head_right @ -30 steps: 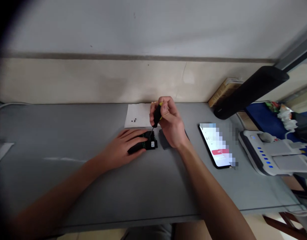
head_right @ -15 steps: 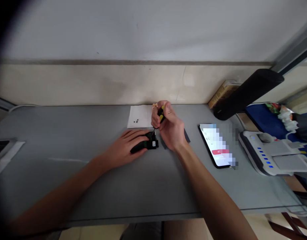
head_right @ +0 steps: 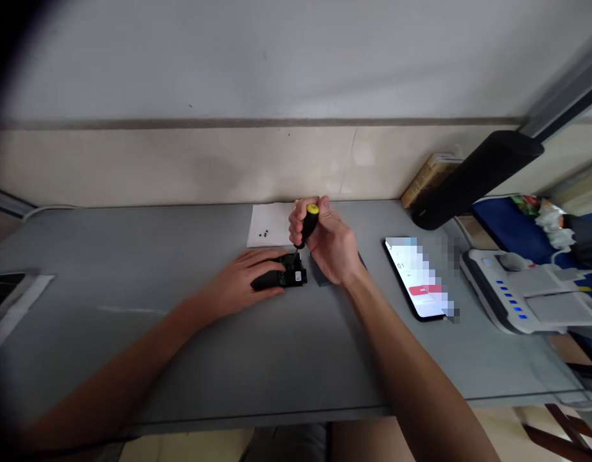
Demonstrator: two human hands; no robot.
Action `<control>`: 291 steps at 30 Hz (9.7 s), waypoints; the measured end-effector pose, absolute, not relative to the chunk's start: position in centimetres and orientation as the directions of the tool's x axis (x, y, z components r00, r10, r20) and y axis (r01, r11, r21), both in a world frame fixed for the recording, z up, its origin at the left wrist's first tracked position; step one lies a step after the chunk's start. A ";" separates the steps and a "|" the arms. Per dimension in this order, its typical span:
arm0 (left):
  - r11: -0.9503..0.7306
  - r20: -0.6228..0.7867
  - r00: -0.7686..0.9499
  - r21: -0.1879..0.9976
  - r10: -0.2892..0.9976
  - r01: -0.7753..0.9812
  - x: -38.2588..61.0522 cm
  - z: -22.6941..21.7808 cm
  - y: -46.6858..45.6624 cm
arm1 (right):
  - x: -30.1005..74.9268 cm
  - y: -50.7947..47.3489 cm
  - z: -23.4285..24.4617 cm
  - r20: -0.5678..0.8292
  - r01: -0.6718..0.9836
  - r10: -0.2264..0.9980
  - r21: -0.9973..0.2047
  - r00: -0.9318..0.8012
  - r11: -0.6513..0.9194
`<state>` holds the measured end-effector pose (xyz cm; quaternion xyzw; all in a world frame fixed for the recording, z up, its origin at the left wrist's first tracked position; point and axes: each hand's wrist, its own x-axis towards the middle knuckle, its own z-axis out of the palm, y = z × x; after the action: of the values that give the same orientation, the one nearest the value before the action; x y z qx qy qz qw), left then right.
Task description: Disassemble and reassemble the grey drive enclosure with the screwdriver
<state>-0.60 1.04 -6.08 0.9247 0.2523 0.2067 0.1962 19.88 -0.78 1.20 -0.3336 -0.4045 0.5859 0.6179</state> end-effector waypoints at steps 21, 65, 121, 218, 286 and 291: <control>-0.804 0.299 0.786 0.455 0.542 0.382 -0.6 -5.8 0.9 | 21.2 -0.1 0.2 0.121 -0.494 0.992 -0.864 -0.017 0.097; -0.831 0.333 0.786 0.409 0.520 0.376 -0.6 -5.7 1.1 | 20.1 -0.2 0.7 0.145 -0.441 0.989 -0.889 -0.021 0.121; -0.730 0.234 0.727 0.469 0.646 0.497 0.5 -5.4 -0.6 | 16.8 -2.6 -0.2 0.343 -0.417 0.931 -0.834 0.123 0.362; -0.724 0.223 0.713 0.425 0.665 0.543 0.6 -5.4 -0.4 | 16.3 -2.4 -0.1 0.316 -0.341 0.919 -0.859 0.234 0.382; -0.789 0.326 0.748 0.455 0.579 0.413 -2.0 -3.6 2.3 | 17.8 -2.0 1.8 0.075 -0.675 0.970 -0.705 0.233 0.217; -0.797 0.353 0.744 0.463 0.568 0.388 -1.3 -4.5 2.0 | 17.8 -2.0 2.0 0.061 -0.703 0.972 -0.680 0.228 0.207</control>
<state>-1.33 2.03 -4.49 0.9156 0.2610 0.2450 0.1829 17.78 -2.03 1.98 -0.2693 -0.2496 0.5690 0.7358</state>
